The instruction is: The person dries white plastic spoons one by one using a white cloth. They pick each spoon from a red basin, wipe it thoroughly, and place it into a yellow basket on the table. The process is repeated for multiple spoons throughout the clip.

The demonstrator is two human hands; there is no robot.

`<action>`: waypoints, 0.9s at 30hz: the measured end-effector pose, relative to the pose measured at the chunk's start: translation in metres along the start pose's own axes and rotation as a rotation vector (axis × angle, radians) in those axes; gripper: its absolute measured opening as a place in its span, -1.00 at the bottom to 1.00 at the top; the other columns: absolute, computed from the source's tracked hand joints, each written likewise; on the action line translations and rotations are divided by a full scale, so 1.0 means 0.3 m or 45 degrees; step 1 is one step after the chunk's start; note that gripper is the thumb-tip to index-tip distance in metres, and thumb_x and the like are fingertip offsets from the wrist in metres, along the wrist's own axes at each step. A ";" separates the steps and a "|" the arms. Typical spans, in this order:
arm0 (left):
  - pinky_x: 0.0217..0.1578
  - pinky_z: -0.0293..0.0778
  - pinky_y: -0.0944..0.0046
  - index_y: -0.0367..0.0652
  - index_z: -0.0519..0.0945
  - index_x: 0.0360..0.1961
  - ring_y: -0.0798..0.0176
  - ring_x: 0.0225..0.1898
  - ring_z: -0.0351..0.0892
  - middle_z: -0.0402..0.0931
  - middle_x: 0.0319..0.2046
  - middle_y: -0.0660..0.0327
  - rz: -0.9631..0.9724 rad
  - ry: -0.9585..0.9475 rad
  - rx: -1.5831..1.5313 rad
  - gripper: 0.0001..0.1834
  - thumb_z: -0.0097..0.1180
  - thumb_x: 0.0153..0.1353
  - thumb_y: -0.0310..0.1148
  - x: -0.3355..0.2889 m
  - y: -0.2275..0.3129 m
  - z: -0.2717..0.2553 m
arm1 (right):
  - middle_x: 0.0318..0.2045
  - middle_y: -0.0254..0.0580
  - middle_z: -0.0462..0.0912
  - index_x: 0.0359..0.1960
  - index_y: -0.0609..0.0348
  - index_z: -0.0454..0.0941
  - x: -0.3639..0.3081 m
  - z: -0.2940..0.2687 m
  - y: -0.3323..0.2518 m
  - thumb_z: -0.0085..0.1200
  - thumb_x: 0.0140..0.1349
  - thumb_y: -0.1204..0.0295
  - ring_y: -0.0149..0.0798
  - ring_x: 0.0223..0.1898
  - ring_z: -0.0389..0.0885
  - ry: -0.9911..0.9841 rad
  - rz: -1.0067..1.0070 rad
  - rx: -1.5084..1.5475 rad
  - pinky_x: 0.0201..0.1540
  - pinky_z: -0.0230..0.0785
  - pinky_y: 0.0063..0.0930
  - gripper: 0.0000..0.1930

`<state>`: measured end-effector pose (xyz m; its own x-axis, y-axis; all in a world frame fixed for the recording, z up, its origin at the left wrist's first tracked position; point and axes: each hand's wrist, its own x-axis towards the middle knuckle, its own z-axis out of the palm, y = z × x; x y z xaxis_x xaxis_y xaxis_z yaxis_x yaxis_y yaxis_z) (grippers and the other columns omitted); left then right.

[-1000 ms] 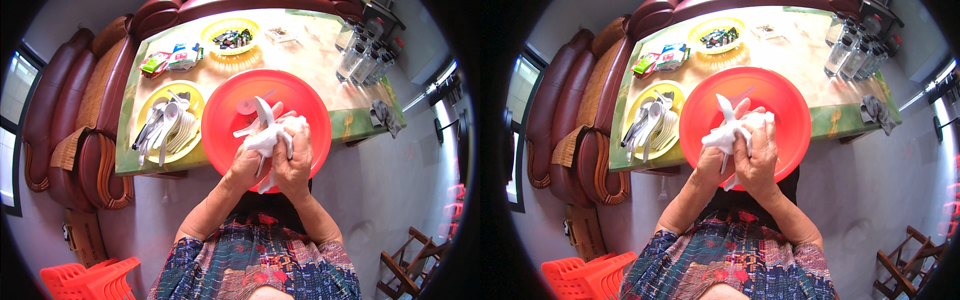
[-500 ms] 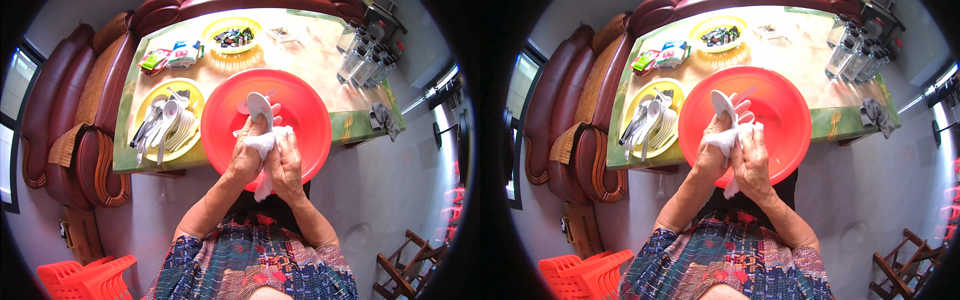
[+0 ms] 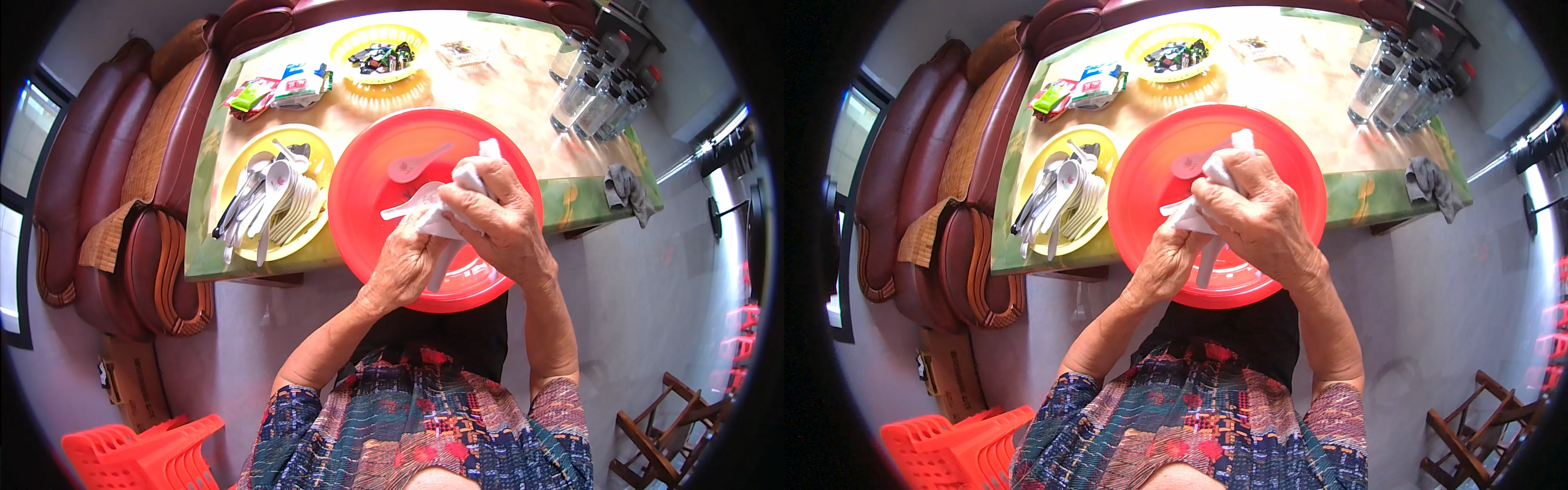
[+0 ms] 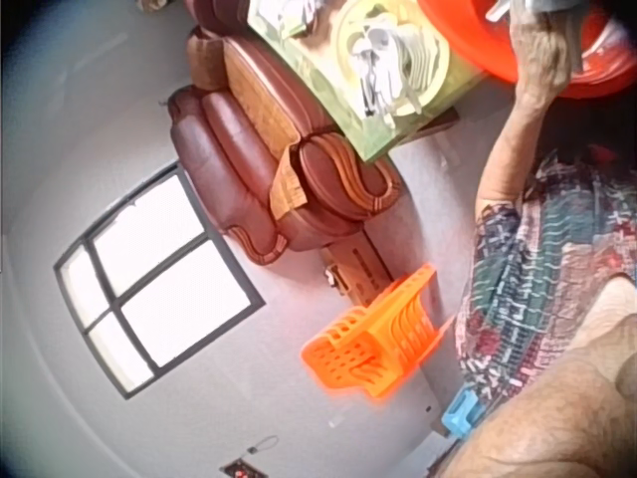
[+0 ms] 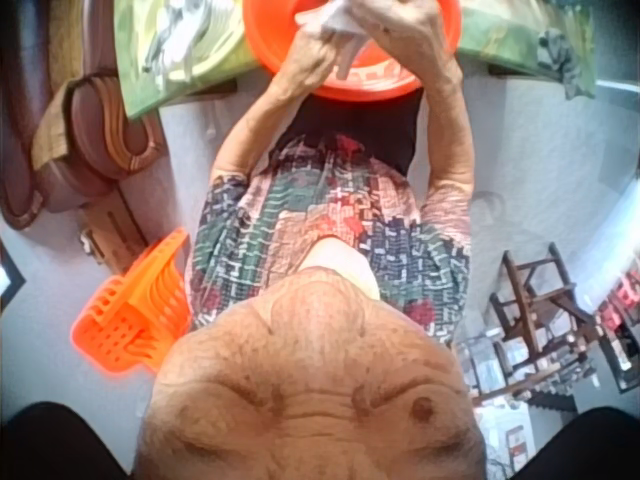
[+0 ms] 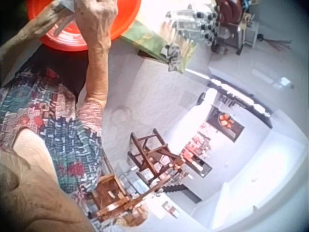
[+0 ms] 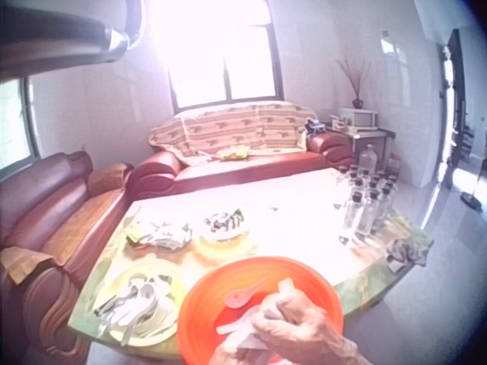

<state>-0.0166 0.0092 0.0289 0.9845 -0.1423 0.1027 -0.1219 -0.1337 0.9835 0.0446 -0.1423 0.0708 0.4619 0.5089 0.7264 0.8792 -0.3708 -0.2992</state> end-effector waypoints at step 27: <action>-0.50 0.46 0.27 -0.24 0.54 -0.29 0.21 -0.41 0.50 0.42 -0.40 0.21 1.022 0.233 1.249 -0.74 0.17 -0.08 -0.42 0.031 0.018 -0.098 | -0.22 -0.14 0.52 -0.30 0.21 0.62 -0.047 -0.050 -0.096 0.20 -0.19 0.44 0.04 -0.19 0.54 -0.152 -0.306 -0.397 -0.27 0.53 -0.16 -0.69</action>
<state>-0.0043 0.0361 0.0395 0.5854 -0.3927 0.7093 -0.6517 -0.7483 0.1236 0.0109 -0.1505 0.0784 0.2740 0.6895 0.6704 0.8946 -0.4386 0.0855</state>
